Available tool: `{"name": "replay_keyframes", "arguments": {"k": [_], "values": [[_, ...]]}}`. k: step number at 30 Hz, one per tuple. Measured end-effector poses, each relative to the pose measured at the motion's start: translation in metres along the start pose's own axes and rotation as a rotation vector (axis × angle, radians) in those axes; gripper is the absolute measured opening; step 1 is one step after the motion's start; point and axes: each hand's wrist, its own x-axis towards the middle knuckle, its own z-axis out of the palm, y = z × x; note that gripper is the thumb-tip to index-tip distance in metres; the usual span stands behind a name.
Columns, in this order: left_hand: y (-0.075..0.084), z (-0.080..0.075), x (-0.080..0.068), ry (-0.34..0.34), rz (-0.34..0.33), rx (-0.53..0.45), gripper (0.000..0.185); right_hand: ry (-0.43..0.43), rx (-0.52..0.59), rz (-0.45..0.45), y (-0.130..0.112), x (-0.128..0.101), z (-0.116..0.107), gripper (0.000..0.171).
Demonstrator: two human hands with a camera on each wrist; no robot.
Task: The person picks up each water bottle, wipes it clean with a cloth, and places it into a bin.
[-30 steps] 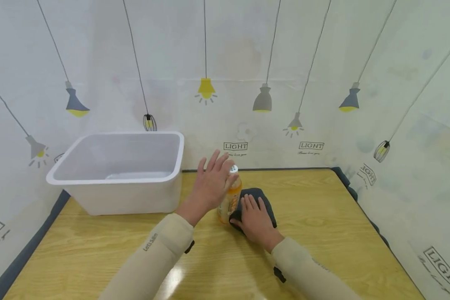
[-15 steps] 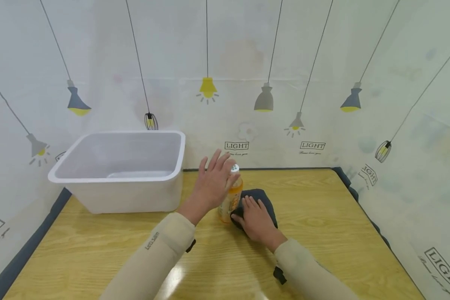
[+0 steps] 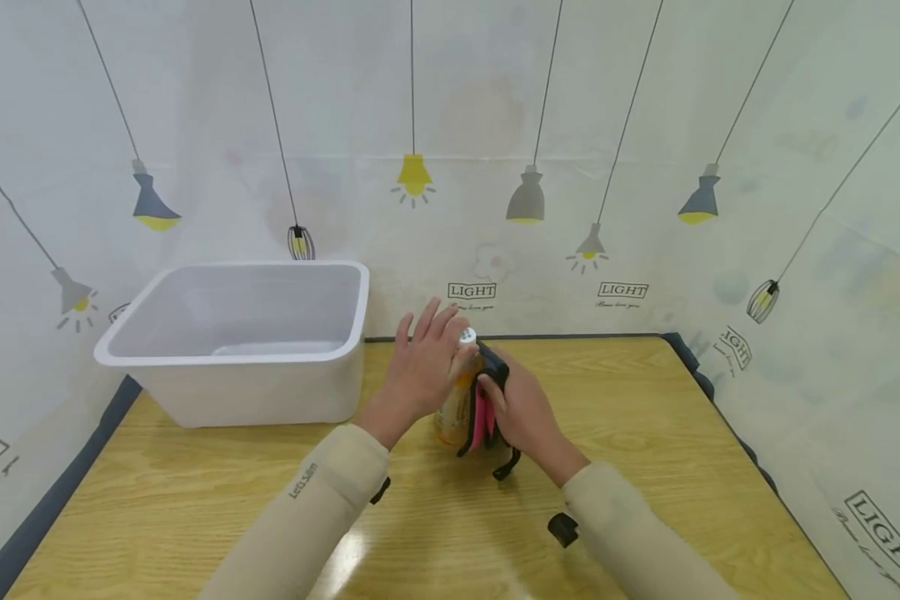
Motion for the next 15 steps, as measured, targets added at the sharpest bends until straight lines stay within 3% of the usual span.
{"name": "replay_keyframes", "arguments": {"k": [4, 15], "values": [[0.0, 0.0, 0.001, 0.006, 0.004, 0.012, 0.045, 0.022, -0.026, -0.03, -0.007, 0.008, -0.009, 0.054], [-0.001, 0.002, 0.001, 0.01, 0.017, 0.059, 0.046, -0.052, -0.304, -0.064, -0.02, 0.008, -0.011, 0.073]]}}
